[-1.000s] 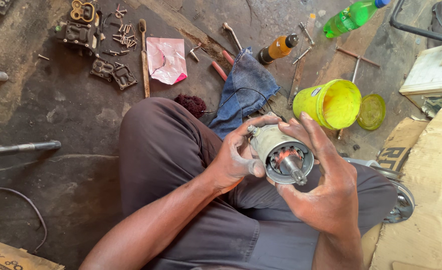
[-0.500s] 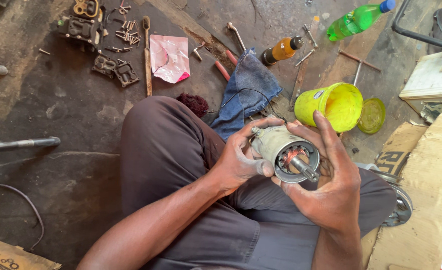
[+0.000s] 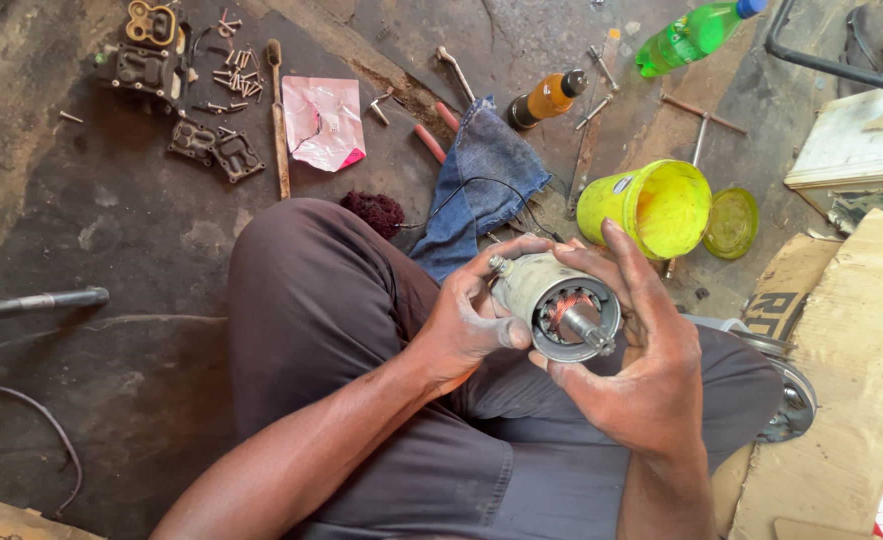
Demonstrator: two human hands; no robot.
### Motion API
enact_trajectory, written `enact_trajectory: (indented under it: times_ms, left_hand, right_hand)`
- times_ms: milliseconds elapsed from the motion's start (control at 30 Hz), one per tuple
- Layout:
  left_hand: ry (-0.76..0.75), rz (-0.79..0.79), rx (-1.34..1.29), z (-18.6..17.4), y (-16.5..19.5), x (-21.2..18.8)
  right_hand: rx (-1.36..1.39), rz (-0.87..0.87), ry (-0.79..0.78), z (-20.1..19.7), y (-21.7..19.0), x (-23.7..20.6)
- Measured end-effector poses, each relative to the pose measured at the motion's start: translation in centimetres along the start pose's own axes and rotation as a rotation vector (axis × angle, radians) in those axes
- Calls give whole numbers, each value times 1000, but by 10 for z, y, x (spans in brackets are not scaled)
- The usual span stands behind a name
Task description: The person sits on the workshop floor reassembling a starter motor. They insert the armature into the drive housing, tap it into place with a wooden mallet, fit the end cap and bearing plate, and press and twist the housing halves together on their lap.
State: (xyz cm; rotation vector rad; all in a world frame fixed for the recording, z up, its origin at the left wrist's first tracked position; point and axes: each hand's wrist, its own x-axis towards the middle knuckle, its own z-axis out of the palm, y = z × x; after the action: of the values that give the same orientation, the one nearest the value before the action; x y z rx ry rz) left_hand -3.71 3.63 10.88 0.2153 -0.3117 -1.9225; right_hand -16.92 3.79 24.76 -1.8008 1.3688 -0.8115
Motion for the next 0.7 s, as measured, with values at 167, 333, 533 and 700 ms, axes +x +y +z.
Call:
enact_trajectory:
  times_ms: [167,333,533,700]
  left_hand:
    - [-11,-20,17,-1,3,-1]
    - [-34,-8,17,0,3,-2]
    - [-40,-19,11,0,6,-2]
    - [-67,-11,-1,1,8,-2]
  right_hand:
    - [-84,-46,5,-1,0,-2]
    - [-83,-60,0,-4,-1,-5]
    - [-104,-80,-10,-3,-2,-2]
    - [-186,-107,-20,-4,-10,-1]
